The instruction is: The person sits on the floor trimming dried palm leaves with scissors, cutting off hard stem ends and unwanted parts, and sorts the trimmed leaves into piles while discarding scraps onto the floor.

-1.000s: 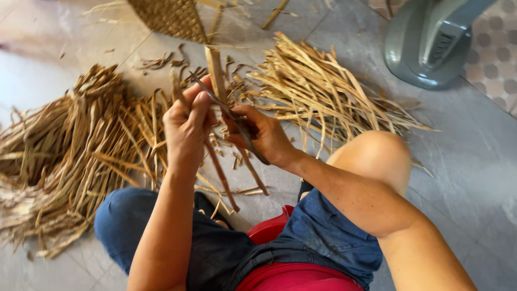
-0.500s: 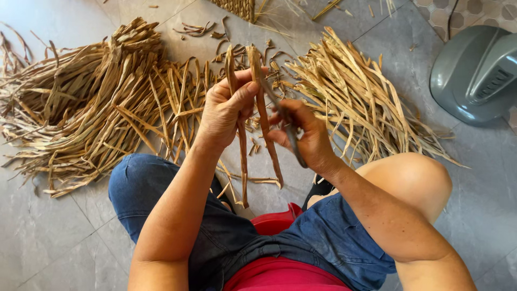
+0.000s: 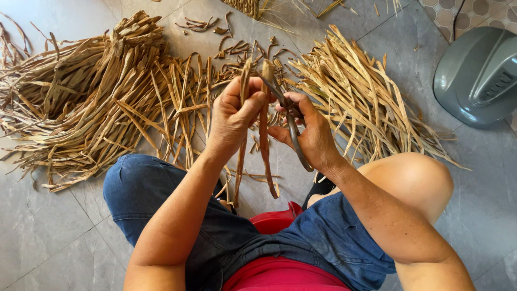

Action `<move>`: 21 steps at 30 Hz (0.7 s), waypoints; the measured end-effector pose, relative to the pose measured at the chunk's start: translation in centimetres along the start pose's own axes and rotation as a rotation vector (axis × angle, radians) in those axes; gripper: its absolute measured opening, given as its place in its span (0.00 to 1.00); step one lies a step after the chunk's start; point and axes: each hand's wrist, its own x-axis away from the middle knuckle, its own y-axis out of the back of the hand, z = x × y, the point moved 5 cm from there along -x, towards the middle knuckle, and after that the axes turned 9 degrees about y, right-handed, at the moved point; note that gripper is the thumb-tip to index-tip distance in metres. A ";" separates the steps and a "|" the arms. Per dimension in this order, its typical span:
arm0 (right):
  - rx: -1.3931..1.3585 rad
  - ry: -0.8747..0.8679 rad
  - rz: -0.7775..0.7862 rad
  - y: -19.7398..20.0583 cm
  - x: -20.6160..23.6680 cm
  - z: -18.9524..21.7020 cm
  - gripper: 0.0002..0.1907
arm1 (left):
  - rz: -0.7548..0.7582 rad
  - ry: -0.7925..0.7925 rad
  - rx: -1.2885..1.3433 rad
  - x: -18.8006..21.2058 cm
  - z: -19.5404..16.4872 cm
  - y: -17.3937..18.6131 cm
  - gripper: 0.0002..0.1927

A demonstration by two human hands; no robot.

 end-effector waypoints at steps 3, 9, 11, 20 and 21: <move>-0.044 -0.034 0.006 -0.1 -0.2 0.1 0.33 | 0.004 0.002 0.022 0.0 0.4 -0.5 0.08; -0.090 -0.125 -0.032 -0.2 0.0 -0.2 0.28 | -0.037 0.016 0.006 0.0 0.2 -0.8 0.09; -0.071 -0.052 -0.065 -0.1 -0.1 0.1 0.26 | -0.039 0.012 0.011 0.0 0.2 -0.8 0.09; -0.160 -0.246 -0.038 -0.5 0.4 -1.2 0.18 | -0.033 0.031 0.038 0.0 0.9 -0.5 0.10; -0.124 -0.215 -0.029 -0.4 0.2 -1.2 0.17 | -0.033 0.020 0.029 -0.1 0.8 -0.4 0.11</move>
